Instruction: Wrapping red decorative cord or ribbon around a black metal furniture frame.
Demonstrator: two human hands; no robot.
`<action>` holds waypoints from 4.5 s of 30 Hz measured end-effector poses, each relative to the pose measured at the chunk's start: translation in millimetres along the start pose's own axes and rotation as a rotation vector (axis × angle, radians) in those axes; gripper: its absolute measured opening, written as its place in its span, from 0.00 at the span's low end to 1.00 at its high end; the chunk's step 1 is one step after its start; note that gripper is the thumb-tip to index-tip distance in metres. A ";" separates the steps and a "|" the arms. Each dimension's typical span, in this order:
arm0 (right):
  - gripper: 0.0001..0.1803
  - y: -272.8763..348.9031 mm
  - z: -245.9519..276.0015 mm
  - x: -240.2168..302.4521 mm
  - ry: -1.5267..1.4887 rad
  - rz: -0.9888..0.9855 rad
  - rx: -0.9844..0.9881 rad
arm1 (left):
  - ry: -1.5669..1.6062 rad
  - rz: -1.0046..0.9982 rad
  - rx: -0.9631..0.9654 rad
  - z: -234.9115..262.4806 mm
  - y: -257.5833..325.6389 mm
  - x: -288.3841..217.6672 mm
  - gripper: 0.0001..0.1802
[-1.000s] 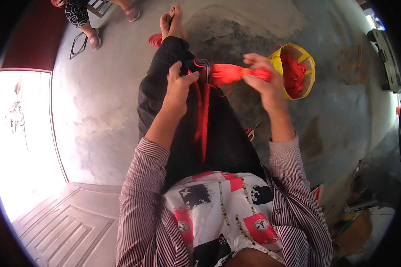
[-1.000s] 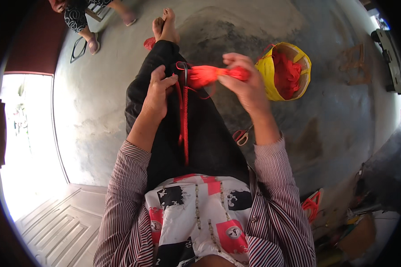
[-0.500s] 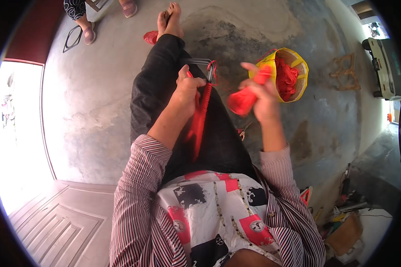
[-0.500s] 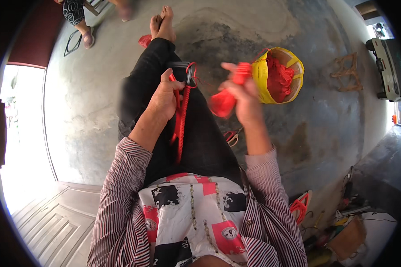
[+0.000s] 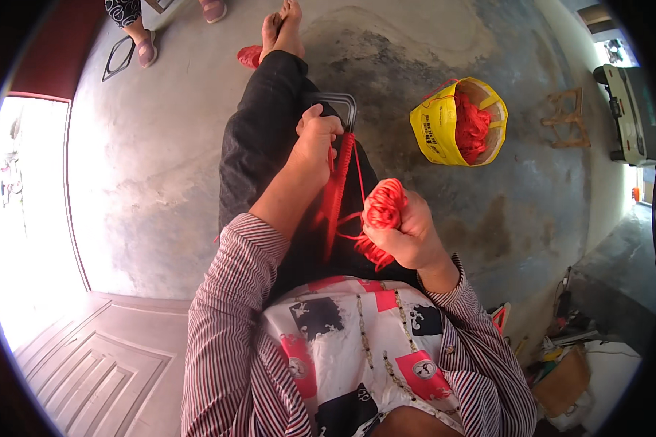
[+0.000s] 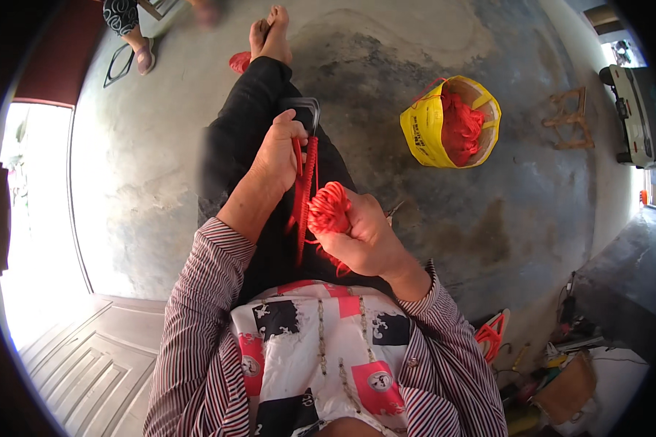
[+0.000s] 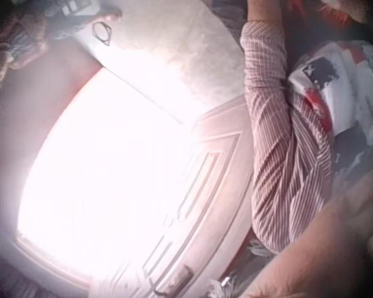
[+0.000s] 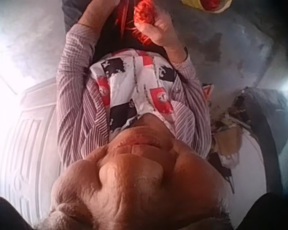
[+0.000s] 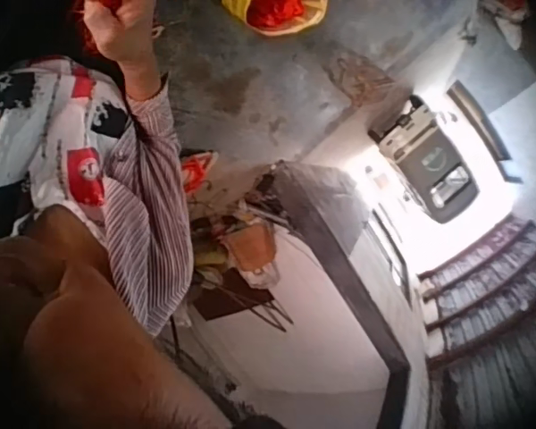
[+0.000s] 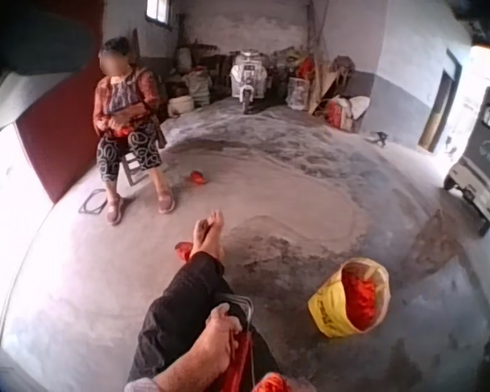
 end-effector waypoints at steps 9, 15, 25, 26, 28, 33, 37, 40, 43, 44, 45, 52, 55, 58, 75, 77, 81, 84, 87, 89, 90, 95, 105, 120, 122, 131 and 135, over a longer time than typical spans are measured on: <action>0.09 -48.4 53.4 -49.6 -0.117 -0.245 -0.319 | 0.354 -0.016 0.060 14.8 5.0 11.8 0.28; 0.10 -70.8 35.6 -108.2 0.122 -0.334 -0.293 | 0.492 -0.085 0.310 -2.0 16.0 2.9 0.07; 0.11 -47.9 22.0 -104.6 0.182 -0.281 -0.285 | 0.550 -0.074 0.299 4.0 9.9 9.5 0.10; 0.14 -46.4 21.4 -103.2 0.195 -0.269 -0.283 | 0.535 -0.088 0.302 3.3 11.4 8.5 0.11; 0.12 -43.3 17.6 -100.9 0.170 -0.246 -0.277 | 0.539 -0.054 0.297 5.6 13.4 9.3 0.12; 0.08 -27.3 17.8 -86.1 -0.063 -0.359 -0.224 | 0.478 -0.064 0.220 15.2 14.8 15.8 0.15; 0.22 -32.5 44.9 -18.8 -0.436 -0.116 -0.356 | -0.562 -0.703 -0.250 18.4 62.0 -10.5 0.41; 0.24 -34.6 41.0 42.3 -0.642 0.000 -0.171 | -0.906 -1.165 -0.025 -34.6 128.5 -22.6 0.46; 0.22 -36.7 44.8 65.5 -0.731 0.157 0.083 | -0.710 -0.944 0.079 -37.9 125.0 -32.8 0.20; 0.20 -39.4 48.0 60.9 -0.550 0.157 0.137 | -0.541 -0.861 0.046 -28.6 111.9 -40.5 0.14; 0.18 -45.0 50.6 55.3 -0.374 0.157 0.191 | -0.377 -0.776 0.009 -17.3 97.1 -48.9 0.07; 0.18 -90.0 37.3 -75.1 0.890 0.115 0.157 | -0.784 -0.713 -0.209 -1.5 21.2 -45.2 0.08; 0.18 -87.4 34.5 -74.2 0.651 0.162 -0.014 | -0.899 -0.863 -0.401 4.4 43.3 -62.8 0.07; 0.19 -76.3 28.5 -28.6 0.538 0.252 -0.154 | -0.704 -0.903 -0.368 7.5 85.7 -80.5 0.07; 0.12 98.6 117.6 87.7 -0.572 0.204 -0.073 | -0.312 -0.016 0.140 -12.3 33.1 -27.6 0.04; 0.12 126.9 138.1 64.6 -0.318 0.033 -0.318 | -0.206 0.026 0.089 -8.6 33.7 -23.7 0.02; 0.18 160.9 185.8 -36.8 0.084 -0.286 -0.774 | -0.130 0.054 0.218 -6.8 26.3 -4.3 0.02; 0.21 118.0 139.5 -63.5 -0.614 -0.201 -0.638 | -0.740 -0.931 -0.265 -9.1 90.4 -31.6 0.04; 0.26 77.2 63.4 -73.2 -0.934 -0.300 -0.335 | -0.898 -0.950 0.177 -41.5 132.2 0.2 0.15; 0.26 68.8 36.9 -90.0 -0.610 -0.388 -0.283 | -0.843 -0.864 0.347 -58.2 148.6 18.0 0.19; 0.24 48.6 13.5 -77.6 -0.743 -0.336 -0.255 | -0.608 -0.631 0.436 -51.4 139.4 22.9 0.19; 0.21 -6.8 46.2 -92.7 -0.695 -0.421 -0.190 | -0.068 -0.550 0.450 -24.1 121.9 -37.7 0.16; 0.22 -93.4 52.9 -85.6 0.605 0.006 0.023 | -1.288 -0.911 -0.201 -18.3 54.9 -63.7 0.20; 0.12 6.7 6.5 78.5 -0.707 0.308 0.115 | -0.717 -0.716 0.059 -8.8 61.0 -15.0 0.16; 0.13 16.7 -23.4 88.4 -0.977 0.171 0.419 | -0.740 -0.629 0.062 -13.1 64.1 -15.2 0.15; 0.20 12.0 -33.5 135.3 -1.499 0.301 0.245 | -0.798 -0.606 0.029 -12.3 48.7 -11.5 0.16; 0.18 -9.8 -10.7 148.7 -1.107 0.559 0.615 | -0.799 -1.134 -0.250 -20.9 102.1 -49.9 0.13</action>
Point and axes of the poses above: each hand's wrist, its own y-axis away from the middle knuckle, its own z-axis out of the back of the hand, x = y × z, the point moved 7 cm from there along -y, towards the middle knuckle, and after that the axes turned 12 degrees about z, right-handed, at the moved point
